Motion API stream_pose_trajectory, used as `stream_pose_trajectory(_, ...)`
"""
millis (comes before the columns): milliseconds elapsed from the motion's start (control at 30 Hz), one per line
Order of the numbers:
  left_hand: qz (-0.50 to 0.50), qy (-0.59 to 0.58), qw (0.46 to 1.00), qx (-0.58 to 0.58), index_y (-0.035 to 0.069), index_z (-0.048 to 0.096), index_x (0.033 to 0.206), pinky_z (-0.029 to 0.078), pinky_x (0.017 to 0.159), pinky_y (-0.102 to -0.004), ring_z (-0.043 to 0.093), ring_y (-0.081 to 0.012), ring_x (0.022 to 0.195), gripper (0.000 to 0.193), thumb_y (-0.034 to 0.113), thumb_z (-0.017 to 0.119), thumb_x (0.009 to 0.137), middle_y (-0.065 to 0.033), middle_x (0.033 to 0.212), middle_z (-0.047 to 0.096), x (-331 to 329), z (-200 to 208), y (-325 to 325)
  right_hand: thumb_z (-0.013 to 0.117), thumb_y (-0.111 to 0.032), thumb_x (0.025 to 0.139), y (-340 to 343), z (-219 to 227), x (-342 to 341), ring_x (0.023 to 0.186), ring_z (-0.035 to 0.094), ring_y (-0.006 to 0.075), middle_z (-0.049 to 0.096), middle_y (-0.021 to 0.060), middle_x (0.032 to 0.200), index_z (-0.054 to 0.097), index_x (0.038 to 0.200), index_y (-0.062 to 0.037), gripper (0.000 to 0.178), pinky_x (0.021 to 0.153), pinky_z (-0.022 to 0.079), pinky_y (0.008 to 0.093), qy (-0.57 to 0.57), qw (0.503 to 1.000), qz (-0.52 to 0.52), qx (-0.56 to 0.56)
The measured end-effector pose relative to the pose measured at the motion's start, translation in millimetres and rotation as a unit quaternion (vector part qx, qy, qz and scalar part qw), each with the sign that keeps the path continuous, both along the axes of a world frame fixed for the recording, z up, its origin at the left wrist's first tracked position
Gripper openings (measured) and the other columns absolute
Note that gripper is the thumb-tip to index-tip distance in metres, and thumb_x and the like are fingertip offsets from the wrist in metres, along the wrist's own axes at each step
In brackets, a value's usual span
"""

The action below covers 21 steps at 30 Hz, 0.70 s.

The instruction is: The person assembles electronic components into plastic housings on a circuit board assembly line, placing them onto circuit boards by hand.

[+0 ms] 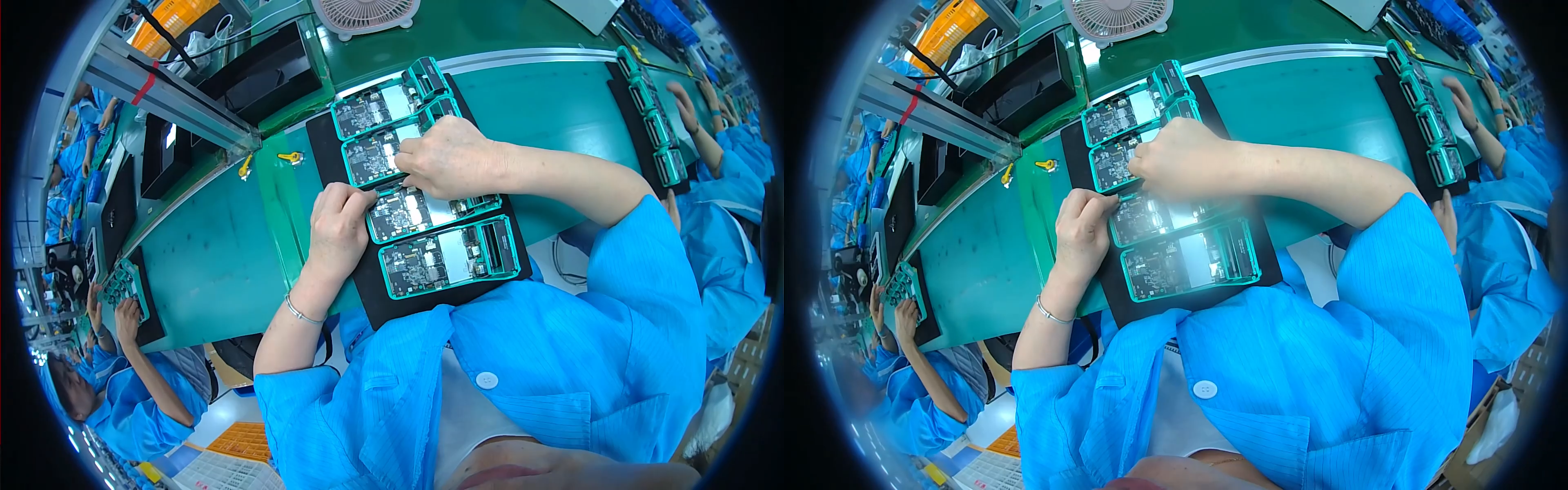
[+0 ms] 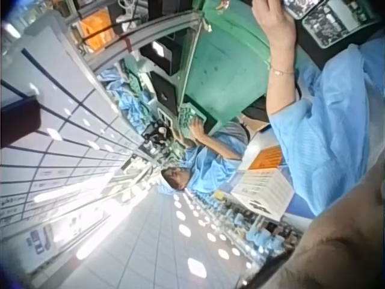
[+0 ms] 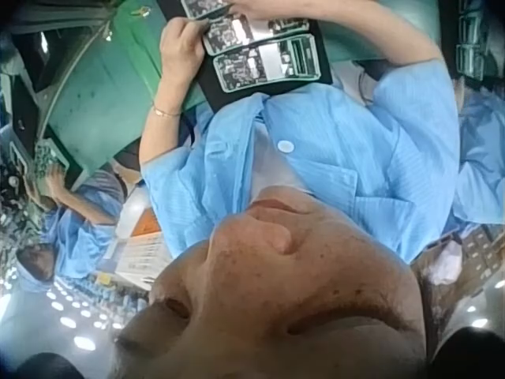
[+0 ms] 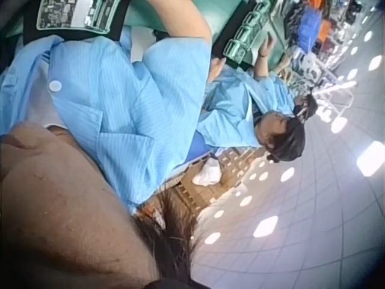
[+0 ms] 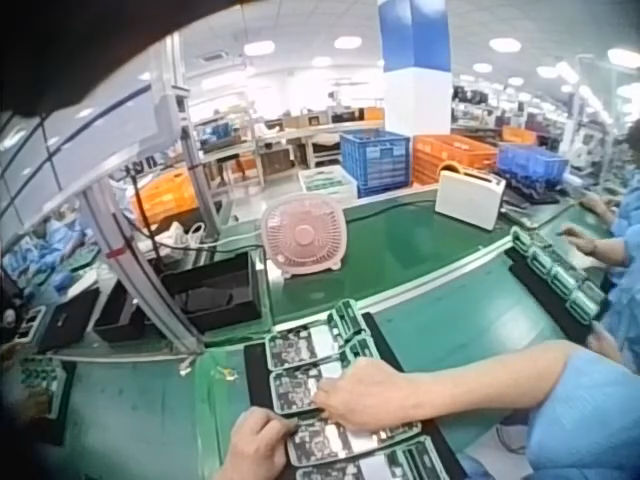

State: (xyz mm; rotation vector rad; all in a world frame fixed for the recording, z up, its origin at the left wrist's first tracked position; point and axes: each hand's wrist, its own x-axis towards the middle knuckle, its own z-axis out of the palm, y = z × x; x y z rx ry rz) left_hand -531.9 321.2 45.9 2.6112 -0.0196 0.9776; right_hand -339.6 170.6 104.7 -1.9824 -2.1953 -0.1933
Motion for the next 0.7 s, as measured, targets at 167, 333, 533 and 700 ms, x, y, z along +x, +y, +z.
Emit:
stream_pose_trajectory(167,-0.007,0.002,1.0,-0.001,0.004,0.07,0.09,0.048,0.069,-0.0385,0.061,-0.0264,0.079,0.022,-0.008,0.072,0.072,-0.0078,0.084,0.059,-0.1,-0.1,1.5,0.076,-0.029,0.086,0.6,0.0,-0.2,0.071,0.071,0.0267,0.068,0.0067,0.083,0.068,0.083,-0.006,0.024,0.059,0.056,0.0407,0.007,1.0,-0.005,-0.006)
stream_pose_trajectory(333,-0.014,0.004,1.0,0.003,0.004,0.07,0.09,0.048,0.069,-0.0383,0.06,-0.0265,0.079,0.022,-0.009,0.072,0.072,-0.008,0.084,0.059,1.2,0.8,1.4,0.076,-0.029,0.086,0.3,-1.9,1.8,0.071,0.071,0.0264,0.068,0.0066,0.083,0.068,0.084,-0.0068,0.023,0.058,0.055,0.0407,-0.01,1.0,0.003,-0.006)
stream_pose_trajectory(533,-0.027,0.003,1.0,0.011,0.003,0.07,0.089,0.047,0.068,-0.0384,0.059,-0.0262,0.078,0.022,-0.008,0.072,0.071,-0.008,0.083,0.057,3.2,3.0,3.0,0.075,-0.029,0.086,-0.3,-1.0,1.7,0.071,0.071,0.0266,0.068,0.0063,0.083,0.068,0.083,-0.0071,0.023,0.058,0.055,0.0409,-0.01,1.0,0.006,0.0)
stream_pose_trajectory(700,-0.052,0.024,0.998,0.021,0.004,0.069,0.09,0.046,0.068,-0.0386,0.058,-0.0261,0.077,0.023,-0.008,0.071,0.07,-0.0081,0.082,0.055,3.6,3.6,8.6,0.075,-0.029,0.086,-0.9,-2.8,1.3,0.071,0.071,0.0269,0.068,0.0066,0.082,0.068,0.083,-0.007,0.023,0.058,0.055,0.0415,-0.011,1.0,0.009,0.003)
